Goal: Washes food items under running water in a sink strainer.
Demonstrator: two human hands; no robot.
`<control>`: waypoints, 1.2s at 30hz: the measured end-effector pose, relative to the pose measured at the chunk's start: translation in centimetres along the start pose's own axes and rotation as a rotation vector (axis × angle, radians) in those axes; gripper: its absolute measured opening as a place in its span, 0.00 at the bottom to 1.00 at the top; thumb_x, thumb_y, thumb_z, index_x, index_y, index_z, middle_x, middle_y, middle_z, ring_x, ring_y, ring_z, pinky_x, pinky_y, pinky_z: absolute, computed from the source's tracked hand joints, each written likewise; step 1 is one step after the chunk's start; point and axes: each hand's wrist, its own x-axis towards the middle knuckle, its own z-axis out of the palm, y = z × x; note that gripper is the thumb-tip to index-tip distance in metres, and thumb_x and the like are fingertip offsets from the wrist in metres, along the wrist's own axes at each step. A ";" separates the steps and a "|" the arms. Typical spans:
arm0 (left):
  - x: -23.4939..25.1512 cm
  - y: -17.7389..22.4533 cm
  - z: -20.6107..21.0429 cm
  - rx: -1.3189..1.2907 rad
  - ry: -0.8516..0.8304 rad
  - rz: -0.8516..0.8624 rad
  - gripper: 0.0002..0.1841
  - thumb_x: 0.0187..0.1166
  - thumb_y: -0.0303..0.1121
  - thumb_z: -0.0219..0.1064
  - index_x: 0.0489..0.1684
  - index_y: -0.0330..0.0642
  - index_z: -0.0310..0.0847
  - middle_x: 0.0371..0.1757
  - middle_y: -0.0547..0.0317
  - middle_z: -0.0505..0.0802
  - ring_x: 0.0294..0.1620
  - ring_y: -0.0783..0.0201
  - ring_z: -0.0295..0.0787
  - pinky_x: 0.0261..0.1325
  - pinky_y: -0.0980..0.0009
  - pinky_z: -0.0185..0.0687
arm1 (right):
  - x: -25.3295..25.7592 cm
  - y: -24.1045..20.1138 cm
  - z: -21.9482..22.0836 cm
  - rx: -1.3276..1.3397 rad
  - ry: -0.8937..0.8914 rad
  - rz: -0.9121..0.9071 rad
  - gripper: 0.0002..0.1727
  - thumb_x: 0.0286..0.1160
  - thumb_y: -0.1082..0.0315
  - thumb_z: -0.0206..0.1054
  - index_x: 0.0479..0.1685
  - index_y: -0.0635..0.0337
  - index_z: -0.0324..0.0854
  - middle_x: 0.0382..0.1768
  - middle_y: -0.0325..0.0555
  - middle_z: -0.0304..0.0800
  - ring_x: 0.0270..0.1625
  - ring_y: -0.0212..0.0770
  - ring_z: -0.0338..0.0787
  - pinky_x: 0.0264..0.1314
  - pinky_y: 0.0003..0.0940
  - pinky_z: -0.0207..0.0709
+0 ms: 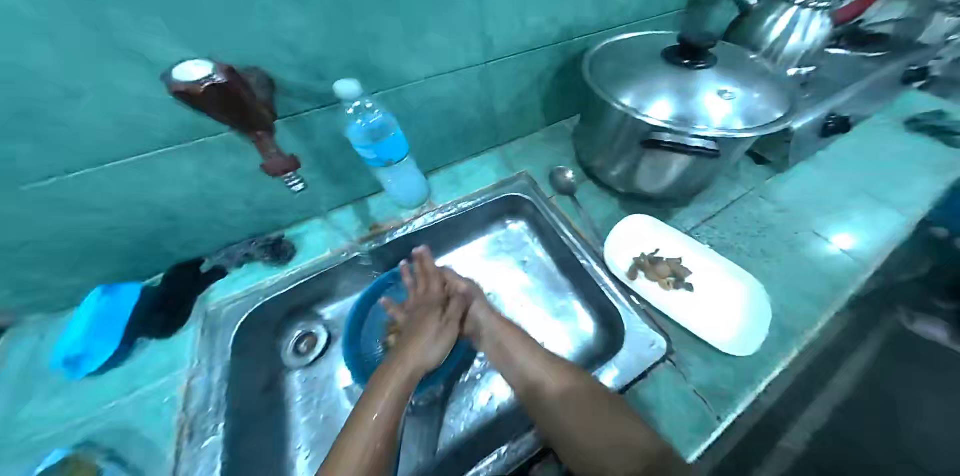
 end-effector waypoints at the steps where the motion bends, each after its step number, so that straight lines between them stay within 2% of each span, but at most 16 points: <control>1: 0.2 -0.5 0.1 -0.069 0.025 -0.004 0.41 0.91 0.58 0.39 0.98 0.44 0.29 0.98 0.45 0.37 0.97 0.39 0.21 0.84 0.20 0.18 | 2.5 0.4 -2.1 -0.245 -0.049 -0.081 0.19 0.94 0.70 0.46 0.71 0.71 0.74 0.54 0.54 0.85 0.47 0.35 0.84 0.53 0.30 0.79; 3: 0.4 -2.2 -0.1 -0.147 0.099 -0.038 0.42 0.90 0.60 0.38 0.98 0.53 0.23 0.99 0.55 0.35 0.98 0.44 0.21 0.86 0.21 0.21 | 7.0 1.1 -5.6 -0.650 -0.105 -0.268 0.19 0.89 0.58 0.58 0.62 0.63 0.83 0.39 0.45 0.89 0.32 0.31 0.83 0.33 0.28 0.78; 5: 0.4 -4.4 -0.9 -0.216 0.128 -0.089 0.41 0.89 0.62 0.37 0.99 0.53 0.29 0.98 0.54 0.42 0.98 0.45 0.29 0.89 0.28 0.30 | 6.4 -1.7 -7.4 -0.962 -0.042 -0.356 0.20 0.90 0.57 0.60 0.61 0.65 0.85 0.42 0.55 0.91 0.36 0.43 0.89 0.39 0.44 0.86; 7: 0.1 -7.3 -1.2 -0.328 0.146 -0.181 0.37 0.92 0.57 0.44 0.96 0.45 0.47 0.93 0.45 0.61 0.93 0.44 0.54 0.91 0.40 0.51 | 3.6 -5.3 -9.7 -1.116 0.090 -0.393 0.19 0.91 0.59 0.60 0.63 0.65 0.84 0.44 0.58 0.91 0.37 0.47 0.90 0.42 0.48 0.86; 9: -0.8 -10.2 -0.9 -0.421 0.153 -0.280 0.30 0.93 0.48 0.51 0.87 0.37 0.65 0.80 0.38 0.79 0.80 0.45 0.76 0.83 0.45 0.68 | 0.9 -8.2 -13.4 -1.241 0.236 -0.473 0.19 0.91 0.59 0.60 0.64 0.66 0.83 0.46 0.60 0.92 0.39 0.51 0.92 0.45 0.54 0.87; 12: -2.6 -12.5 -0.4 -0.474 0.132 -0.355 0.22 0.91 0.39 0.58 0.75 0.35 0.76 0.66 0.41 0.89 0.65 0.50 0.87 0.72 0.49 0.79 | -3.4 -11.0 -18.6 -1.441 0.494 -0.674 0.18 0.89 0.60 0.62 0.56 0.69 0.86 0.40 0.66 0.91 0.36 0.62 0.91 0.43 0.68 0.83; 15: -3.5 -13.3 0.5 -0.428 0.045 -0.317 0.18 0.87 0.33 0.64 0.70 0.36 0.82 0.62 0.45 0.91 0.61 0.55 0.90 0.71 0.54 0.82 | -7.0 -12.1 -22.1 -1.562 0.695 -0.550 0.17 0.88 0.60 0.65 0.56 0.68 0.86 0.41 0.70 0.90 0.42 0.71 0.90 0.48 0.77 0.77; 18: -3.0 -12.1 0.8 -0.267 -0.087 -0.309 0.17 0.81 0.31 0.70 0.66 0.36 0.84 0.61 0.45 0.91 0.62 0.54 0.90 0.72 0.54 0.82 | -7.7 -12.0 -24.0 -1.589 0.710 -0.323 0.14 0.83 0.66 0.70 0.57 0.67 0.86 0.44 0.68 0.91 0.44 0.67 0.92 0.50 0.73 0.82; 20: -2.4 -11.2 1.2 -0.123 -0.178 -0.350 0.18 0.76 0.35 0.75 0.60 0.36 0.86 0.58 0.44 0.91 0.62 0.49 0.88 0.71 0.49 0.79 | -7.7 -11.7 -23.2 -1.574 0.701 -0.198 0.18 0.79 0.68 0.74 0.62 0.67 0.83 0.48 0.66 0.91 0.45 0.64 0.93 0.51 0.68 0.85; 22: -1.9 -10.6 1.9 0.008 -0.250 -0.404 0.21 0.71 0.39 0.78 0.58 0.37 0.87 0.60 0.41 0.90 0.65 0.43 0.85 0.72 0.41 0.77 | -7.6 -11.7 -21.4 -1.577 0.742 -0.163 0.24 0.77 0.65 0.76 0.68 0.68 0.81 0.52 0.71 0.90 0.52 0.70 0.90 0.56 0.73 0.79; 25: -1.8 -9.7 3.1 0.133 -0.268 -0.438 0.21 0.71 0.38 0.78 0.59 0.37 0.86 0.65 0.40 0.88 0.69 0.41 0.83 0.72 0.40 0.78 | -7.1 -11.3 -18.2 -1.677 0.776 -0.236 0.27 0.79 0.57 0.74 0.71 0.64 0.81 0.58 0.75 0.86 0.58 0.76 0.87 0.59 0.77 0.76; 27: -1.8 -9.2 3.3 0.171 -0.263 -0.430 0.19 0.73 0.35 0.74 0.60 0.36 0.85 0.67 0.38 0.86 0.70 0.40 0.83 0.72 0.41 0.79 | -6.1 -10.5 -15.7 -1.755 0.678 -0.451 0.26 0.77 0.58 0.76 0.69 0.66 0.83 0.64 0.77 0.84 0.66 0.80 0.83 0.65 0.81 0.71; 30: -1.3 -9.6 2.7 0.138 -0.256 -0.395 0.15 0.78 0.32 0.69 0.58 0.34 0.87 0.64 0.36 0.89 0.69 0.40 0.84 0.74 0.42 0.76 | -3.6 -7.3 -9.7 -1.740 0.337 -0.632 0.25 0.75 0.62 0.77 0.68 0.66 0.83 0.66 0.68 0.85 0.65 0.69 0.87 0.66 0.69 0.79; 33: -1.1 -10.4 1.6 0.012 -0.010 -0.379 0.13 0.80 0.29 0.67 0.56 0.32 0.87 0.61 0.36 0.89 0.66 0.40 0.86 0.72 0.43 0.78 | -0.3 -2.3 -3.9 -1.701 -0.115 -0.442 0.25 0.75 0.63 0.77 0.70 0.60 0.83 0.68 0.57 0.86 0.67 0.55 0.88 0.70 0.55 0.82; 35: -1.0 -11.1 0.8 -0.066 0.158 -0.374 0.14 0.78 0.27 0.69 0.59 0.34 0.87 0.61 0.38 0.89 0.64 0.42 0.87 0.72 0.45 0.80 | 2.7 0.9 -1.4 -1.780 -0.291 -0.272 0.28 0.71 0.66 0.78 0.73 0.59 0.81 0.72 0.58 0.84 0.73 0.56 0.84 0.77 0.56 0.76; 36: -0.9 -11.5 0.3 -0.078 0.161 -0.375 0.17 0.77 0.28 0.71 0.64 0.35 0.86 0.62 0.40 0.90 0.65 0.44 0.87 0.72 0.46 0.80 | 4.5 2.4 -0.8 -1.849 -0.316 -0.211 0.33 0.67 0.68 0.80 0.77 0.59 0.78 0.74 0.59 0.80 0.76 0.59 0.81 0.78 0.58 0.75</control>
